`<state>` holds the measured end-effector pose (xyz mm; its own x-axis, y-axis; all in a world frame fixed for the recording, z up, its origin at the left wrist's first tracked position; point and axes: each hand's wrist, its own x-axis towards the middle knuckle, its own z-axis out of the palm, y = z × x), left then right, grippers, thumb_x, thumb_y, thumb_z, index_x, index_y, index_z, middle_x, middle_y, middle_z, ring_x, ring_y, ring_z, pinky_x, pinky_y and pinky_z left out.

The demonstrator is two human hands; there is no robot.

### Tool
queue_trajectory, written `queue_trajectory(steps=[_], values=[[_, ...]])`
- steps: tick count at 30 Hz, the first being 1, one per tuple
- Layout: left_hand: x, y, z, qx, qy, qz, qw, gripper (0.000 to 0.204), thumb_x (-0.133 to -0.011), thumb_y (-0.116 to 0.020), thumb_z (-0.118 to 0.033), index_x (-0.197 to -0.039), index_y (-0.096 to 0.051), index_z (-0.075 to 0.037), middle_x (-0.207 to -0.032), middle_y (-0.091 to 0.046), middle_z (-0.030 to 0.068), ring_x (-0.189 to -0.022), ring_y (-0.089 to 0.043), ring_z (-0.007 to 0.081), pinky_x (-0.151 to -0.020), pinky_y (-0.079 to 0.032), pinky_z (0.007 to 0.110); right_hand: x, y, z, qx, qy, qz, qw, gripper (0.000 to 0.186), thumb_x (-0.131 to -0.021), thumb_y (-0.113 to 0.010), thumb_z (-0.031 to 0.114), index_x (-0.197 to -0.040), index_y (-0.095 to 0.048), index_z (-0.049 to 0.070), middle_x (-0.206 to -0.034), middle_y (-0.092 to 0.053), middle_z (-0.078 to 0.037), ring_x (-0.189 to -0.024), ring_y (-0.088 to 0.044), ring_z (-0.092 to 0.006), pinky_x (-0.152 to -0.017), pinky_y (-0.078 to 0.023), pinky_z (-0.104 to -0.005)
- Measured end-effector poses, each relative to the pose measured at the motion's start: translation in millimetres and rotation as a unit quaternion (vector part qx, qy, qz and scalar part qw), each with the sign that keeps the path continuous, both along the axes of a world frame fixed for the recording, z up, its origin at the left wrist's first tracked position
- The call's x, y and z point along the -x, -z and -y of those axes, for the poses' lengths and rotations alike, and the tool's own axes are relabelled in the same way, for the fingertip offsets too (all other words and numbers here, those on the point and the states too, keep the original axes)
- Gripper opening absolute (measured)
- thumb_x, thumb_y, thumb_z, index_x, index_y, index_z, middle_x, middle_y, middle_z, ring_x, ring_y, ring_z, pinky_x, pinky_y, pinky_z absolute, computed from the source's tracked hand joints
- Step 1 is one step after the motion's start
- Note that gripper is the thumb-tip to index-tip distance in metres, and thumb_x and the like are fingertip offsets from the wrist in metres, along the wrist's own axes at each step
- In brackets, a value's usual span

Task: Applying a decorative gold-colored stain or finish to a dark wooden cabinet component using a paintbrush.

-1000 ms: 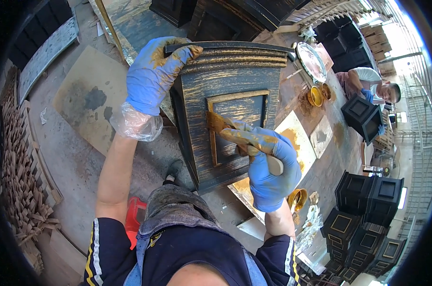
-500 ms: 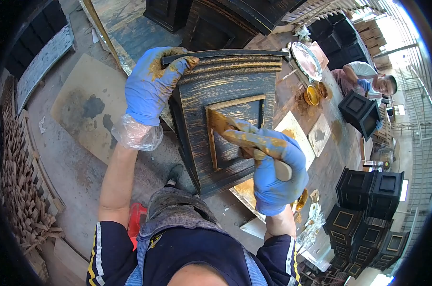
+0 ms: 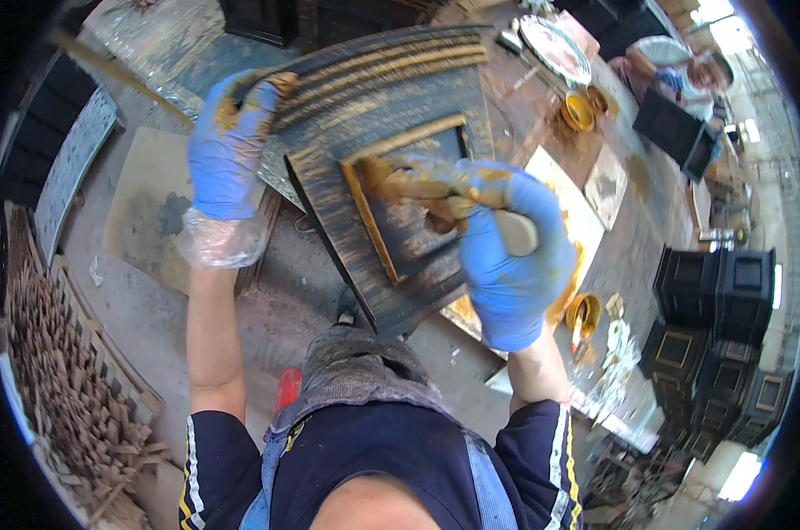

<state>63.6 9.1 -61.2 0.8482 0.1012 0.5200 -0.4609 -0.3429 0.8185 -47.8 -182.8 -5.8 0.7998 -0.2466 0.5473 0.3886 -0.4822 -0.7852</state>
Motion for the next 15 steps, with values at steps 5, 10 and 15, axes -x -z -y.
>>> queue_trajectory(steps=[5,10,15], values=[[-2,-13,-9,-0.073,-0.002,-0.004,0.997,0.022,-0.074,-0.058,-0.023,-0.086,-0.057,-0.006,-0.085,-0.056,0.0082,-0.076,-0.054,0.0175,-0.064,-0.042,0.025,20,-10,35,-0.002,0.131,0.026,0.991,0.019,-0.077,-0.051,0.012,-0.087,-0.044,-0.001,-0.085,-0.054,-0.015,-0.076,-0.054,-0.0183,-0.07,-0.044,-0.0285],[-12,-5,-37,-0.155,0.125,0.098,0.975,0.025,-0.081,-0.049,-0.022,-0.099,-0.053,-0.006,-0.093,-0.054,0.0075,-0.079,-0.054,0.0166,-0.066,-0.043,0.025,44,13,91,-0.223,0.03,-0.053,0.973,0.036,-0.081,-0.046,0.024,-0.089,-0.05,-0.011,-0.09,-0.054,-0.022,-0.069,-0.057,-0.0205,-0.064,-0.047,-0.023],[-7,-18,-29,0.006,0.051,-0.141,0.989,0.034,-0.087,-0.036,-0.022,-0.109,-0.045,0.001,-0.109,-0.047,0.0106,-0.102,-0.042,0.0152,-0.088,-0.033,0.027,116,41,166,-0.299,0.114,-0.079,0.944,0.038,-0.081,-0.046,0.024,-0.099,-0.047,-0.009,-0.099,-0.052,-0.021,-0.081,-0.056,-0.0207,-0.072,-0.046,-0.0273]])
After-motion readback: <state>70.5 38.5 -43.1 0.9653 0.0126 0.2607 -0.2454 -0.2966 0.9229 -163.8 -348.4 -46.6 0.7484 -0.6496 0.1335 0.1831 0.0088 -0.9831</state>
